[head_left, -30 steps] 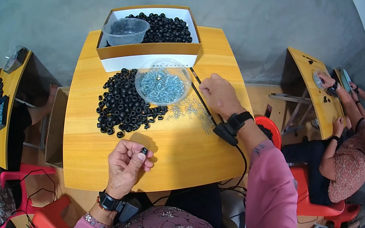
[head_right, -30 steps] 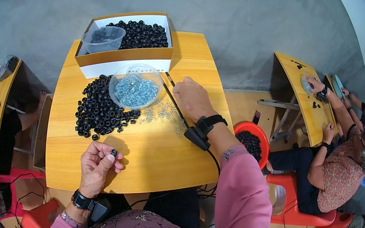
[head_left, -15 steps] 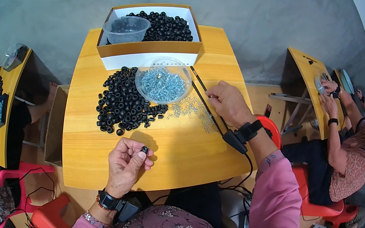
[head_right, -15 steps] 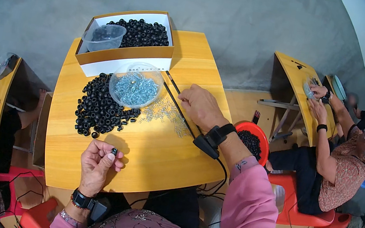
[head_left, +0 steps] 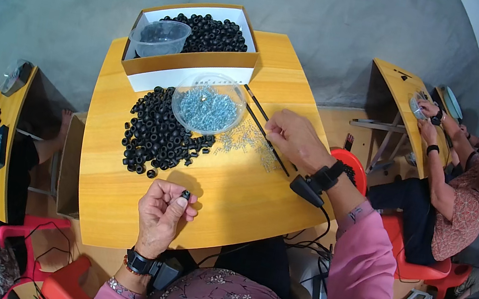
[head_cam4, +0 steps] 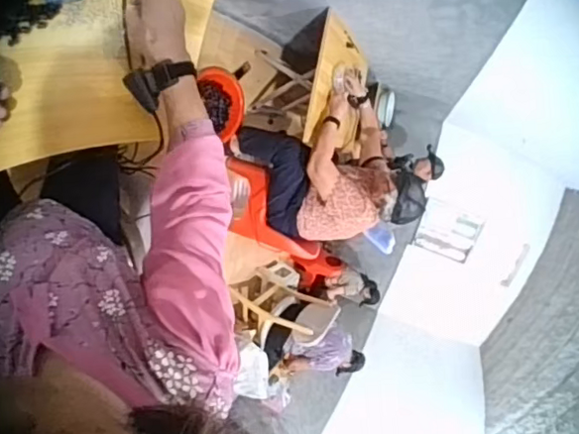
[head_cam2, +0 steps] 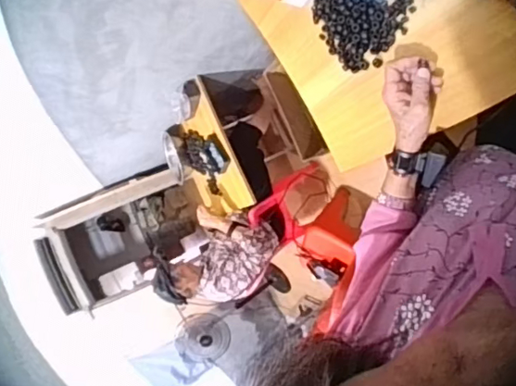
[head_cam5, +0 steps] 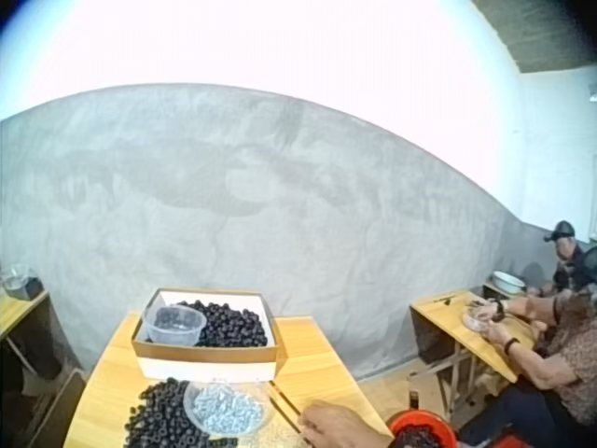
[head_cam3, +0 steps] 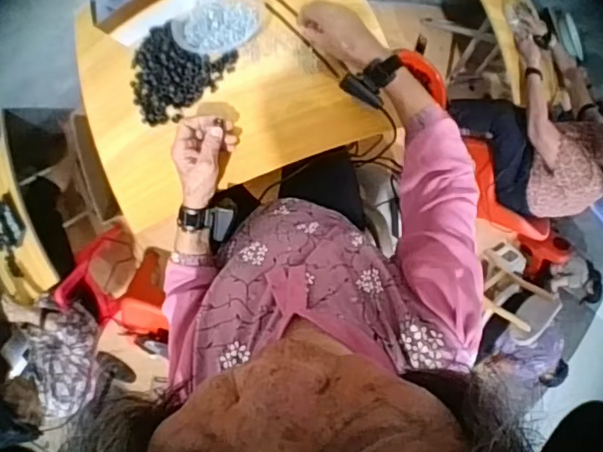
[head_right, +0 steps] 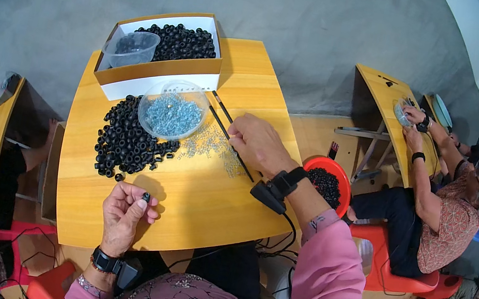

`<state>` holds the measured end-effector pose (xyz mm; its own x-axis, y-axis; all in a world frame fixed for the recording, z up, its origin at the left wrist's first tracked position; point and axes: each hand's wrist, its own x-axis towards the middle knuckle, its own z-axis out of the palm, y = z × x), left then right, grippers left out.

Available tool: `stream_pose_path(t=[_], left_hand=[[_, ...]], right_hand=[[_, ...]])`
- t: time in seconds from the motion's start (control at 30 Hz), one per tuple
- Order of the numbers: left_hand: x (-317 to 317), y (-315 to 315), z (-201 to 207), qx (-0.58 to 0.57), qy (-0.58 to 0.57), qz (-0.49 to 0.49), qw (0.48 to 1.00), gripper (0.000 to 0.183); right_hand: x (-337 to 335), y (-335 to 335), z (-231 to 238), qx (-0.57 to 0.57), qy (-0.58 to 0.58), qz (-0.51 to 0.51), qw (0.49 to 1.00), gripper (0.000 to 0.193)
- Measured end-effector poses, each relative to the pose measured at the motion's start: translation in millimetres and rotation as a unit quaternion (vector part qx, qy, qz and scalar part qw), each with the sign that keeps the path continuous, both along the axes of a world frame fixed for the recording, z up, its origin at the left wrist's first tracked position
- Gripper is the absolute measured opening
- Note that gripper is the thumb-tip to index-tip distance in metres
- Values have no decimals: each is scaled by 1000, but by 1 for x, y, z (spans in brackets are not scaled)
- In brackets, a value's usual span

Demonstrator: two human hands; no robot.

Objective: Insert small silver pins into black plastic circular components.

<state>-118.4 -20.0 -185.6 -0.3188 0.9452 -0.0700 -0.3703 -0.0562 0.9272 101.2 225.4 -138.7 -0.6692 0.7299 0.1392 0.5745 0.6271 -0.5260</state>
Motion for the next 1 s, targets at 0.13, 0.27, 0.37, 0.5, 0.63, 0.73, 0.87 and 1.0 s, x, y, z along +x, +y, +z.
stream_pose_path(t=[0.13, 0.27, 0.37, 0.5, 0.63, 0.73, 0.87, 1.0], left_hand=[[1, 0, 2, 4, 0, -3, 1000, 12], [1, -1, 1, -1, 1, -4, 1000, 12], [1, 0, 1, 1, 11, -3, 1000, 12], [1, -1, 0, 4, 9, -3, 1000, 12], [2, 1, 1, 2, 16, -2, 1000, 12], [1, 1, -1, 0, 15, 0, 1000, 12], [2, 1, 0, 4, 0, 0, 1000, 12], [2, 0, -2, 3, -10, -1, 1000, 13]], right_hand=[[0, -20, 0, -84, 94, 38, 991, 15], [10, -15, 4, -13, 27, 23, 999, 14], [17, -19, 1, 28, -55, 42, 997, 11], [14, -27, -2, 57, -89, 46, 993, 10], [10, -26, -4, 83, -57, 66, 993, 9], [1, -30, -2, 39, 12, 71, 997, 10], [12, -30, 3, 2, 64, 15, 998, 14], [28, -40, 10, -2, -50, 26, 998, 16]])
